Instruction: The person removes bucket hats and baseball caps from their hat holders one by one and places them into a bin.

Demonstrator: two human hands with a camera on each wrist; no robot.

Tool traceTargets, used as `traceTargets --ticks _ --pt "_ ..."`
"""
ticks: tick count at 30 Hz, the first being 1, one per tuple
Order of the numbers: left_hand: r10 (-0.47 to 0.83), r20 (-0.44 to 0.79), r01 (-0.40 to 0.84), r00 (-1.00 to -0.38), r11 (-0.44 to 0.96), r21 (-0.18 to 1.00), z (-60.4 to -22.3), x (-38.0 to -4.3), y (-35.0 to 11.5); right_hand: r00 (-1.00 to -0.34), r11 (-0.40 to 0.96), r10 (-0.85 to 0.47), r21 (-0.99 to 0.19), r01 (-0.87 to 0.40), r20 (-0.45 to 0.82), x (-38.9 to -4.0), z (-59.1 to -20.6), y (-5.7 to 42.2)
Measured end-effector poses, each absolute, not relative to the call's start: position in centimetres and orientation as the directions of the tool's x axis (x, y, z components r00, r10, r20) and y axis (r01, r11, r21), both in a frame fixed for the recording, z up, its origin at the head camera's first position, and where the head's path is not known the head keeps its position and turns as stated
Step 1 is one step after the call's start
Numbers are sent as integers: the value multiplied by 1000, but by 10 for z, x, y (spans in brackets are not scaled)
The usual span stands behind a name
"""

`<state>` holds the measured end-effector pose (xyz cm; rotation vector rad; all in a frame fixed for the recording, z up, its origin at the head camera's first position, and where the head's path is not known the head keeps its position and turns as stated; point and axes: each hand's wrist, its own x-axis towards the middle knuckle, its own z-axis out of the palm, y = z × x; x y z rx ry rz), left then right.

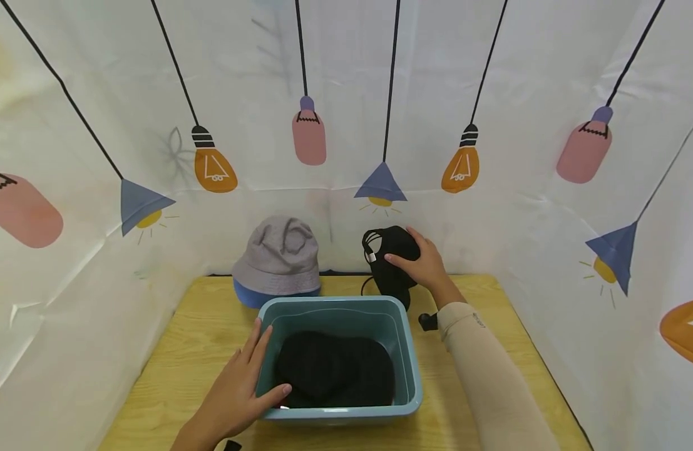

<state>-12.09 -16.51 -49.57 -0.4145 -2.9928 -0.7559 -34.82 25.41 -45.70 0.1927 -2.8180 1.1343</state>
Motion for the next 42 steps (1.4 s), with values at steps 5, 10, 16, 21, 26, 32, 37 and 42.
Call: traceTargets --ticks 5,10,16,21,26,32,37,42 --pt "252 111 275 -961 844 461 -498 -121 -167 -999 652 -29 -757 -51 43 -344 -462 256" --pt "247 109 269 -963 844 465 -501 -119 -167 -1000 609 -24 -793 -26 14 -339 -463 254" --pt "250 119 277 -961 844 460 -501 -118 -167 -999 619 -31 -786 6 -32 -340 -461 251" --pt "252 122 280 -960 842 462 -498 -119 -168 -1000 615 -21 -789 -3 -13 -339 -461 251" --pt "253 102 271 -962 840 470 -499 -119 -167 -1000 624 -9 -781 -10 6 -335 -464 252" --pt "245 78 252 -966 841 479 -498 -119 -167 -999 699 -19 -714 -46 46 -332 -458 253" --pt "247 92 261 -965 844 469 -495 -121 -167 -994 725 -32 -682 -99 109 -331 -446 256" --pt "241 74 246 -968 844 477 -495 -119 -167 -989 753 -55 -645 -130 134 -327 -439 256"
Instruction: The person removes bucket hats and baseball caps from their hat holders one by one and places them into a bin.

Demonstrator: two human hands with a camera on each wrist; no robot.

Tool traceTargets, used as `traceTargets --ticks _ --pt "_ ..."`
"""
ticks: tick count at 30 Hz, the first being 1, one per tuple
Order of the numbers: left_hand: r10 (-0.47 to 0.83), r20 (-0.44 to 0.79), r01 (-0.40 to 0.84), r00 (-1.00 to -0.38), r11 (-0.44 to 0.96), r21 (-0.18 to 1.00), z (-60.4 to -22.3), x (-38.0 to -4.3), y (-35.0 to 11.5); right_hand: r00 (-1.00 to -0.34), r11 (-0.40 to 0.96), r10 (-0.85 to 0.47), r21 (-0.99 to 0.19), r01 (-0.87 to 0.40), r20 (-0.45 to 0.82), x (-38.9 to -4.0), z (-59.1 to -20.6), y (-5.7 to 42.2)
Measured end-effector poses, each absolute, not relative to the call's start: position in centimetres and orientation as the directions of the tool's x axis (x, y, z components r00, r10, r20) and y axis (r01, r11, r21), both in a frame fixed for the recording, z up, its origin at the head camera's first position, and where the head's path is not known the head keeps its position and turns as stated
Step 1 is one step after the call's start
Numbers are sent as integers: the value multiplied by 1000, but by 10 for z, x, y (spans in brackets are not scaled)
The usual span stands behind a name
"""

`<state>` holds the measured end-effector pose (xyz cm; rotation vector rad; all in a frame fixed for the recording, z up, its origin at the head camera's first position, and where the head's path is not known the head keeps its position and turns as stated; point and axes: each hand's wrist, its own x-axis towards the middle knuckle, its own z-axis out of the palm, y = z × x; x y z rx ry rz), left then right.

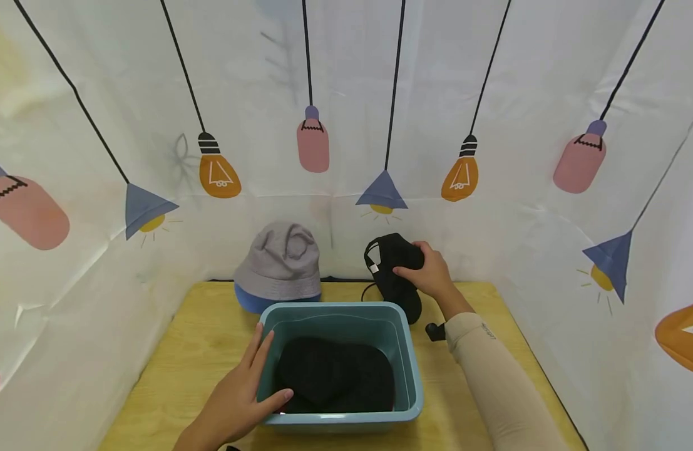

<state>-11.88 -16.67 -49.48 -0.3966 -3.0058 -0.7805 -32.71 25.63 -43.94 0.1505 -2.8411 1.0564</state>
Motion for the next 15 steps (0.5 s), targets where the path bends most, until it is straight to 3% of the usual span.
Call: traceTargets --ticks 8,15 --pt "250 95 265 -964 840 474 -497 -120 -167 -965 798 -49 -571 -193 258 -325 -428 258" --pt "245 70 247 -967 839 485 -496 -119 -167 -957 820 -68 -531 -214 281 -319 -414 259"
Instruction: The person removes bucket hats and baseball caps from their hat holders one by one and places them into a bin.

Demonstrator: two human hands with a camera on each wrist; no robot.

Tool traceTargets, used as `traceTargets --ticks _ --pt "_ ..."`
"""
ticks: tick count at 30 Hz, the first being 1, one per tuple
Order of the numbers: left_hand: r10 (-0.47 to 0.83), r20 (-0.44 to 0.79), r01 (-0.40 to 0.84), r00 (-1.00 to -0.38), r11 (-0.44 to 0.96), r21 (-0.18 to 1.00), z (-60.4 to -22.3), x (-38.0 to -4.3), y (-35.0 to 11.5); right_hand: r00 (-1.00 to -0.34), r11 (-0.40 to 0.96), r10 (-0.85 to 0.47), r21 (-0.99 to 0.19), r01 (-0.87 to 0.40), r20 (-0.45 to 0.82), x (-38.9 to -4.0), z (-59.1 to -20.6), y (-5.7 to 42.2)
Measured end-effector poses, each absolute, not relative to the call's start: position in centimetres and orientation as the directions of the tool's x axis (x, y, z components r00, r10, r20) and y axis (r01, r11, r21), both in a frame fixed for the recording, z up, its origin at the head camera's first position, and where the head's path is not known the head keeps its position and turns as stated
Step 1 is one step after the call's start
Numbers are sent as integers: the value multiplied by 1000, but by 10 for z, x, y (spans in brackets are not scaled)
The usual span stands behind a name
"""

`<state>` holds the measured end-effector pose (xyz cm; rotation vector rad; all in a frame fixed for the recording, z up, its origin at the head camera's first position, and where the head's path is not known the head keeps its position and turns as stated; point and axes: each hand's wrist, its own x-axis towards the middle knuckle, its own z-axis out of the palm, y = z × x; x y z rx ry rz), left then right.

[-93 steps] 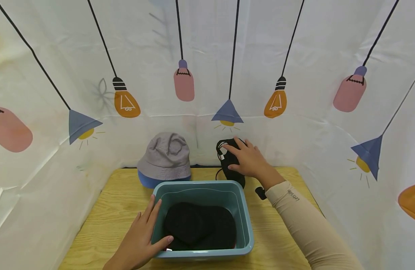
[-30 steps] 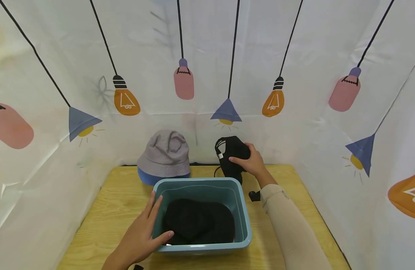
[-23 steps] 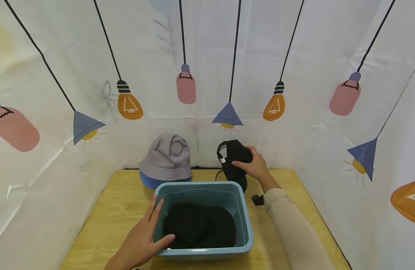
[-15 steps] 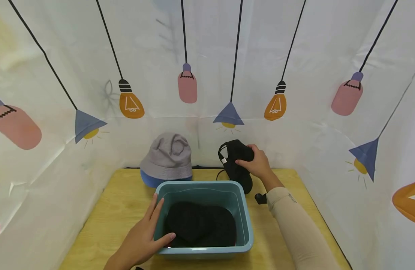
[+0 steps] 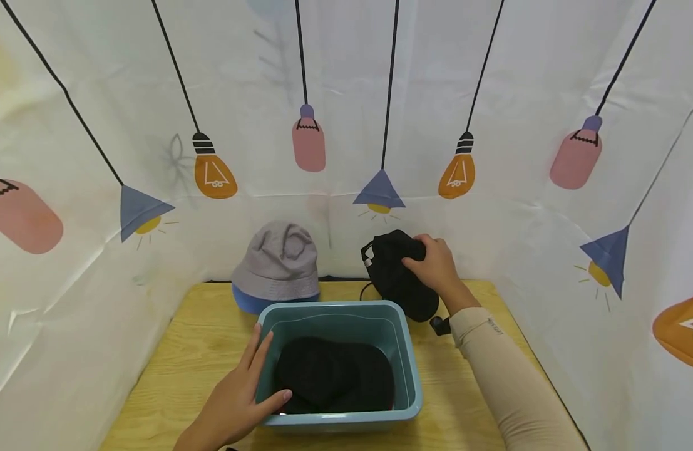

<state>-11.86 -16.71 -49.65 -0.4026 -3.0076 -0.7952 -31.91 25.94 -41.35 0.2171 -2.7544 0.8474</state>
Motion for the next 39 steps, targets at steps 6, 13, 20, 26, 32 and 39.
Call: traceTargets --ticks 6,13,20,26,32,39 --pt "237 87 249 -968 842 479 -496 -118 -167 -954 829 -58 -518 -211 295 -316 -400 261" --pt "237 90 251 -967 839 482 -498 -117 -166 -945 852 -43 -482 -205 325 -312 -387 268" --pt "232 84 243 -969 846 475 -499 -117 -166 -923 866 -58 -440 -236 381 -299 -369 266" --pt "233 87 246 -969 846 473 -499 -117 -166 -910 868 -79 -421 -263 407 -287 -354 261" --pt "224 65 228 -972 849 477 -498 -119 -165 -900 870 -80 -410 -272 428 -277 -341 254" --pt "216 51 214 -975 853 477 -498 -119 -165 -879 873 -84 -391 -293 470 -267 -329 246"
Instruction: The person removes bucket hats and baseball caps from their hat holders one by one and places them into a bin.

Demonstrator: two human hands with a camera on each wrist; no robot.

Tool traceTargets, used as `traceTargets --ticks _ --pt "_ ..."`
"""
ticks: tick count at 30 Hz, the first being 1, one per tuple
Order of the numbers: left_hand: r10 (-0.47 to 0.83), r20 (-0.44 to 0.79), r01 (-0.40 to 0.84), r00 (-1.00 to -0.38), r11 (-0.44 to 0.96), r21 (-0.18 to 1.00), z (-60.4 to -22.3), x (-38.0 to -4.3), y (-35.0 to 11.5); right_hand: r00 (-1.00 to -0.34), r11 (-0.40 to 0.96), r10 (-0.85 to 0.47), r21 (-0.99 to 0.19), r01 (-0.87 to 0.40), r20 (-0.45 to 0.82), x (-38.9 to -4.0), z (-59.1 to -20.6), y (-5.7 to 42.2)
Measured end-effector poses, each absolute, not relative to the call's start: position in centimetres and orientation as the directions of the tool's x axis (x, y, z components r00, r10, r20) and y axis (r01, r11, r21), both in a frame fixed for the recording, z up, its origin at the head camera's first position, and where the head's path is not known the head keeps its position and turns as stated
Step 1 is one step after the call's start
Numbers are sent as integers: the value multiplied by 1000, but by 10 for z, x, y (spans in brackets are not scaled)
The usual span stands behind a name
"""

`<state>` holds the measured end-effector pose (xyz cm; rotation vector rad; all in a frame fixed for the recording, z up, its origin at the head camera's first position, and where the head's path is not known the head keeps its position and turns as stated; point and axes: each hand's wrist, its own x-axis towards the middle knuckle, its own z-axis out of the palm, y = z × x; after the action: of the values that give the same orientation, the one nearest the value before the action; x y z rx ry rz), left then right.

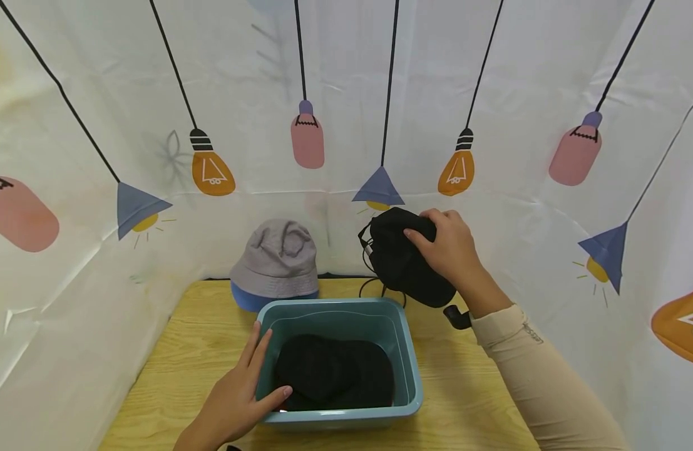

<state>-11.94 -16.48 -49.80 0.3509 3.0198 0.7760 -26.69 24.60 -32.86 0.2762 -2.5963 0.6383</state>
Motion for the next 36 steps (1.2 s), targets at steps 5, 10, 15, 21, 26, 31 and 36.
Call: traceTargets --ticks 5,10,15,21,26,31,36 --pt "213 42 206 -976 850 486 -498 -120 -165 -880 873 -99 -383 -301 465 -258 -320 237" --pt "213 30 200 -977 849 488 -497 -121 -165 -877 867 -129 -377 -326 462 -247 -311 227" --pt "214 40 206 -976 850 485 -496 -120 -164 -867 859 -156 -368 -356 474 -238 -307 218" --pt "212 48 209 -976 850 483 -496 -119 -164 -859 858 -182 -348 -376 479 -230 -305 207" --pt "211 41 204 -977 849 488 -497 -119 -164 -860 853 -209 -343 -393 465 -222 -304 198" --pt "210 41 204 -977 852 483 -497 -119 -165 -850 846 -248 -325 -424 464 -215 -305 190" --pt "212 47 208 -976 855 475 -498 -119 -165 -847 831 -273 -331 -446 456 -208 -306 181"
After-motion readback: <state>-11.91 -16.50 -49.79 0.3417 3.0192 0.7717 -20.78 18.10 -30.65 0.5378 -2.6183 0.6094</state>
